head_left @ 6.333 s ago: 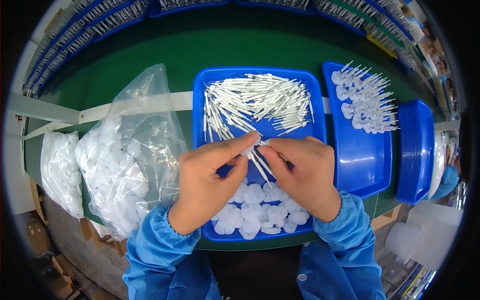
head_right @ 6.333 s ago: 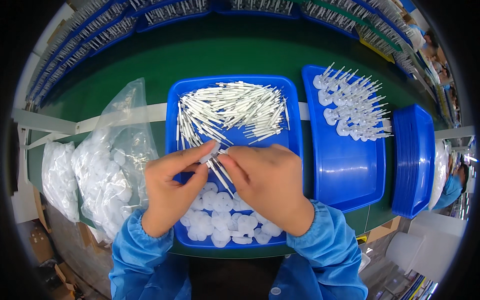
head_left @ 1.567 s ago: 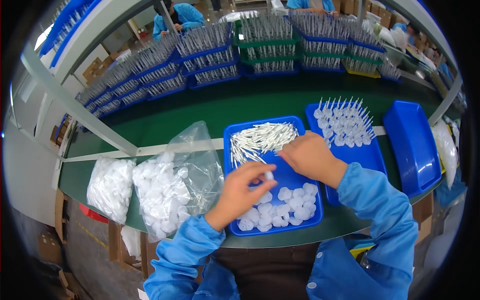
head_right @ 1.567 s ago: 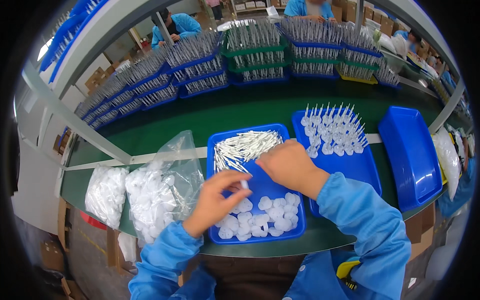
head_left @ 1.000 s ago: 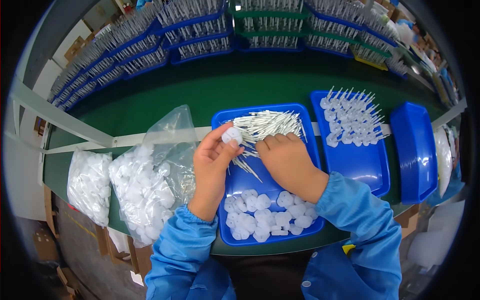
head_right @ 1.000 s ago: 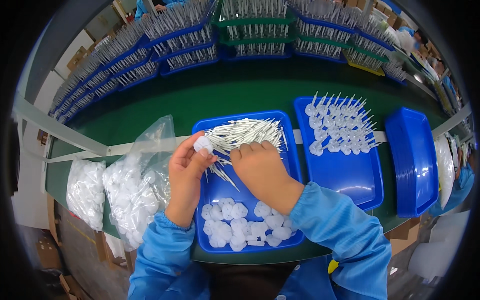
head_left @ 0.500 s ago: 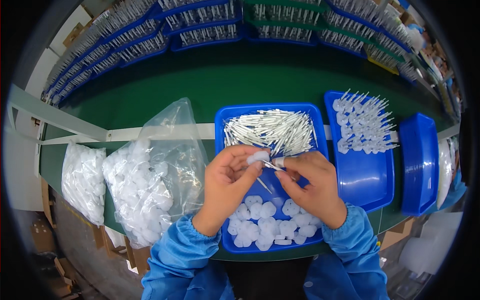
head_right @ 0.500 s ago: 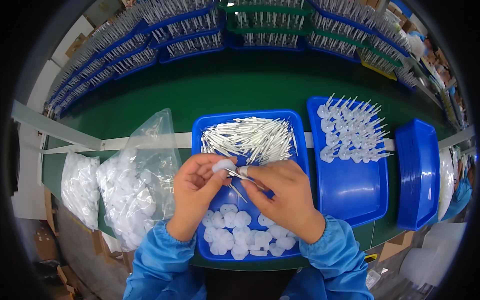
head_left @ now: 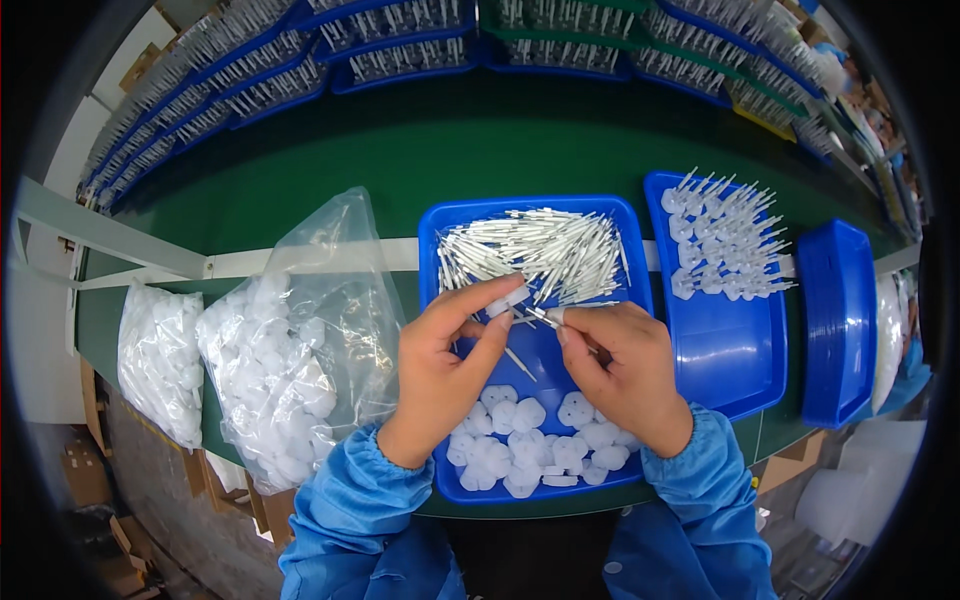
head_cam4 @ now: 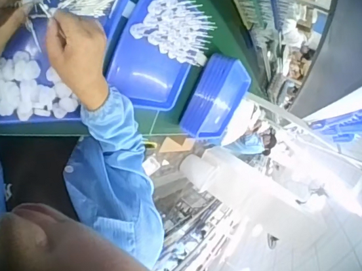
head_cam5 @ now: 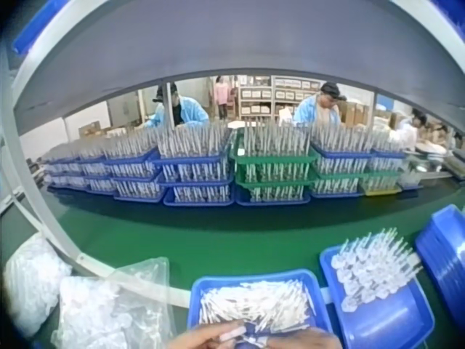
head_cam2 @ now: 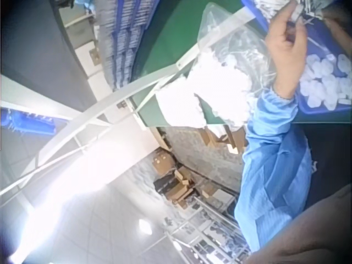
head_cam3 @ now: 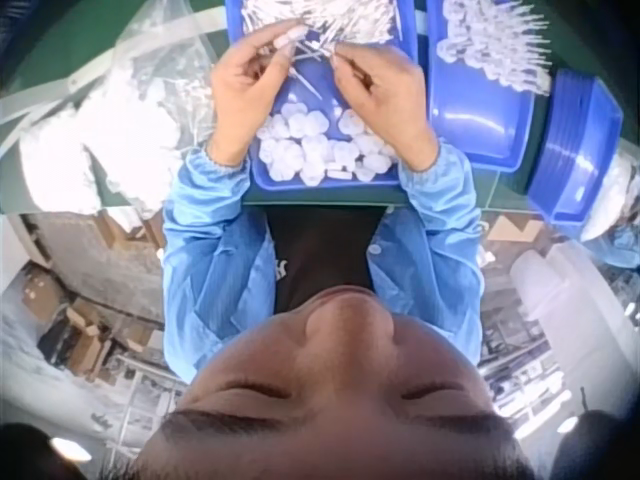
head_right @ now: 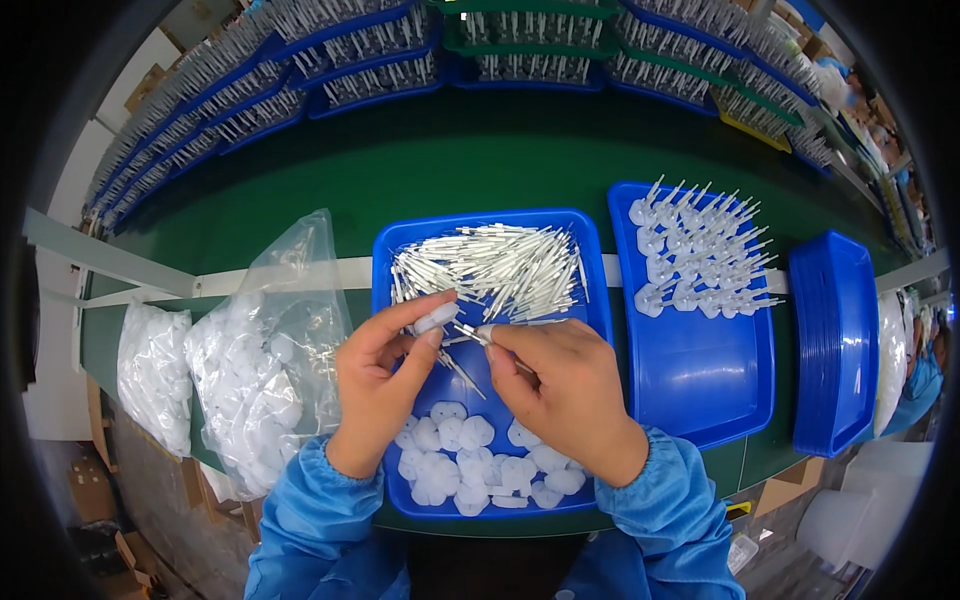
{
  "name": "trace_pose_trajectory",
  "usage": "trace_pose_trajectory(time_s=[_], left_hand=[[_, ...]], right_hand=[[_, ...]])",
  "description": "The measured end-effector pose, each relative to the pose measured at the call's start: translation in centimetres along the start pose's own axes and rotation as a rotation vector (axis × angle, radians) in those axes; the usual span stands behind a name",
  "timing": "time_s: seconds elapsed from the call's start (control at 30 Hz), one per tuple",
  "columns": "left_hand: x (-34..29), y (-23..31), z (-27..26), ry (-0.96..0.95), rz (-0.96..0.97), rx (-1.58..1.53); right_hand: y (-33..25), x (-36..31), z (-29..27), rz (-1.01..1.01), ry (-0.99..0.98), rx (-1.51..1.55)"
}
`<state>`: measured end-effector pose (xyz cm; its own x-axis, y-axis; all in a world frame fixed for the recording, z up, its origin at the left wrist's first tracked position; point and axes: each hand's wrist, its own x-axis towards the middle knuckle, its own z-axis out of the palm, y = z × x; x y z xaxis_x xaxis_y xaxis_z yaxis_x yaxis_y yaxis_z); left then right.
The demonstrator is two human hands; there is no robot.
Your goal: The person assembles cotton swabs by hand in a factory setting. They pick up a white plastic stick and a white cotton tip, insert the stick into the tip, and place the finished swab into a blue tray. The process is repeated continuously throughout the video.
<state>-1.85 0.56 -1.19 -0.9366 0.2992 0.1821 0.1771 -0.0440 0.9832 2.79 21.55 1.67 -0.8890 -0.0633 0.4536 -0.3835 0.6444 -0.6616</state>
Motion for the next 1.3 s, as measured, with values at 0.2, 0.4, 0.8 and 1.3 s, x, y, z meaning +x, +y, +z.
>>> trace_pose_trajectory(time_s=[0.2, 0.4, 0.8, 1.3], left_hand=[[0.1, 0.6, -0.3, 0.014, 0.031, 0.188], [-0.1, 0.8, 0.2, -0.001, 0.077, 0.301], [-0.8, 1.7, 0.6, -0.007, 0.192, 0.452], [-1.1, 1.4, 1.1, -0.007, 0.172, 0.440]], right_hand=[[-0.4, -0.2, 0.1, -0.013, 0.035, -0.056], [-0.5, 0.2, -0.3, 0.007, -0.014, -0.103], [-0.2, -0.2, -0.1, 0.291, -0.122, 0.179], [0.8, -0.1, 0.7, -0.028, 0.010, -0.054]])
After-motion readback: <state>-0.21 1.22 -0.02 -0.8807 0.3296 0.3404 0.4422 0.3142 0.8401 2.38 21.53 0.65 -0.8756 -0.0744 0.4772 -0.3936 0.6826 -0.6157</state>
